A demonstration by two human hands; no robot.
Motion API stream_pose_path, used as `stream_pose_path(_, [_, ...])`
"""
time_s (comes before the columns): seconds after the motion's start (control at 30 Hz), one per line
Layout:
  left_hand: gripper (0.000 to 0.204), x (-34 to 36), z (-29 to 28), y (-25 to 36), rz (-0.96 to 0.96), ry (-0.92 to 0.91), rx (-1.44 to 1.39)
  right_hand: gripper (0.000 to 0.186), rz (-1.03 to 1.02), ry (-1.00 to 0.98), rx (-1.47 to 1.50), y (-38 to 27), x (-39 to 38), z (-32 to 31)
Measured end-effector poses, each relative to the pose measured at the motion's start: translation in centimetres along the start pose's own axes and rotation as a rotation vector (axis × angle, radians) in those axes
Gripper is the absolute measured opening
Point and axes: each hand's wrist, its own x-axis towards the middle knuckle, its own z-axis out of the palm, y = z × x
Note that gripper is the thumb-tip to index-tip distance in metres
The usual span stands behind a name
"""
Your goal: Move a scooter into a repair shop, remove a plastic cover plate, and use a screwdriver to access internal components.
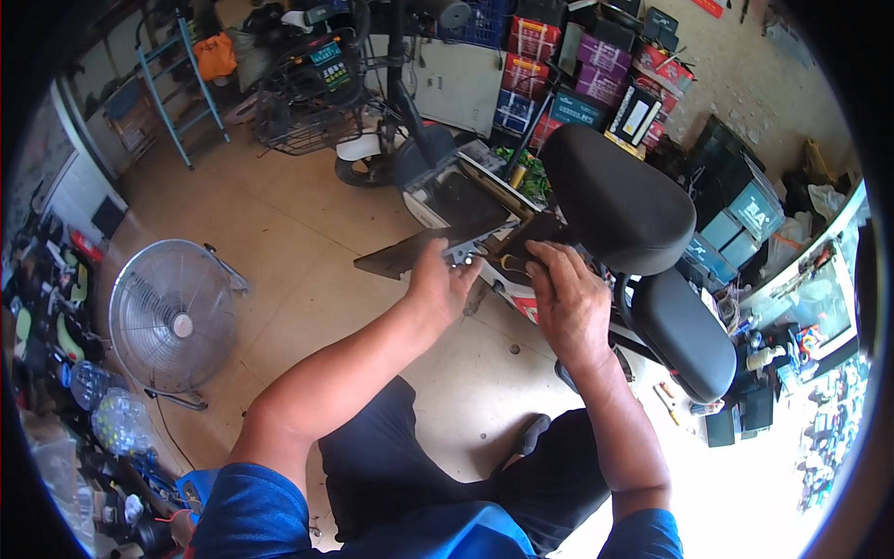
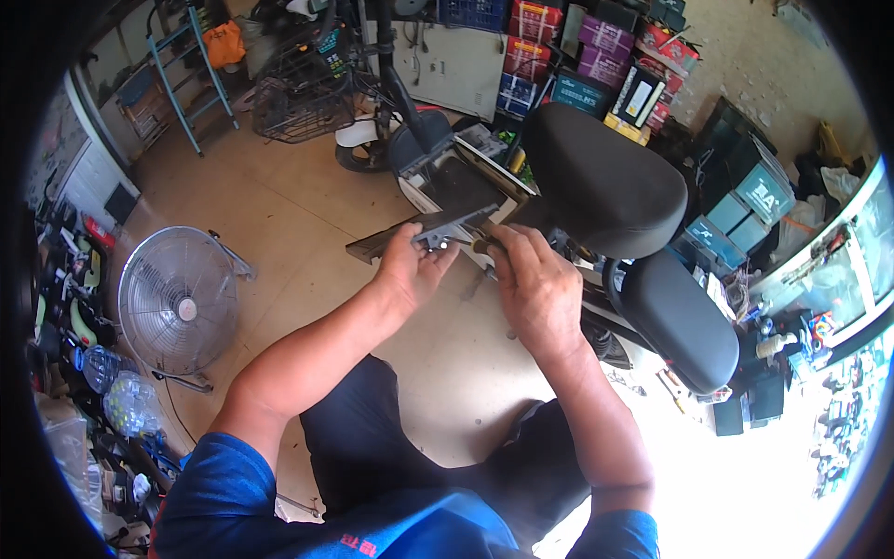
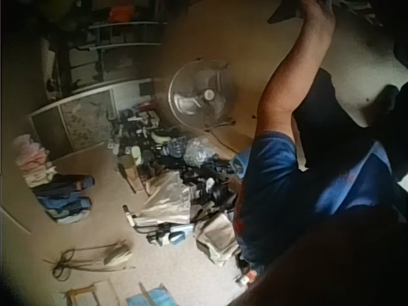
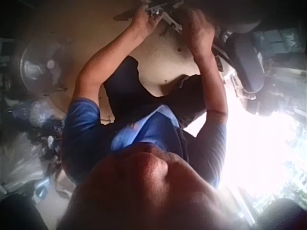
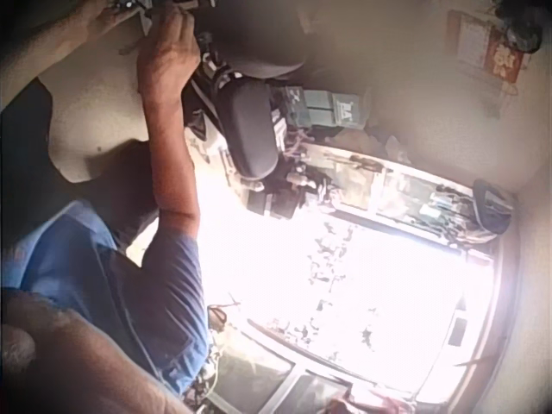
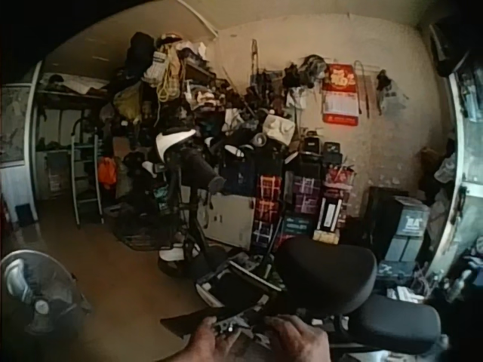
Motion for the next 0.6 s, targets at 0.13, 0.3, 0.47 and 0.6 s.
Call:
stream_pose_path(0.13, [0.034,0.5,-0.9,0.6,-0.014,-0.042,0.036,0.044,-0.131,0.082,-0.060,-1.3,0.7,0.4])
stream_pose_path(0.3, [0.035,1.0,-0.7,-0.8,-0.042,-0.058,0.015,0.038,-0.035,0.029,-0.030,0.4,-0.2,-0.7])
stream_pose_path(0.47, [0.033,1.3,-2.9,2.3,-0.081,-0.152,-0.023,0.043,-0.044,0.017,0.042,-1.5,0.1,0.8])
stream_pose_path(0.6, [0.035,0.0,-0.4,1.2,-0.078,-0.006,0.011,0.043,-0.095,-0.051,-0.069,1.0,-0.5,1.3])
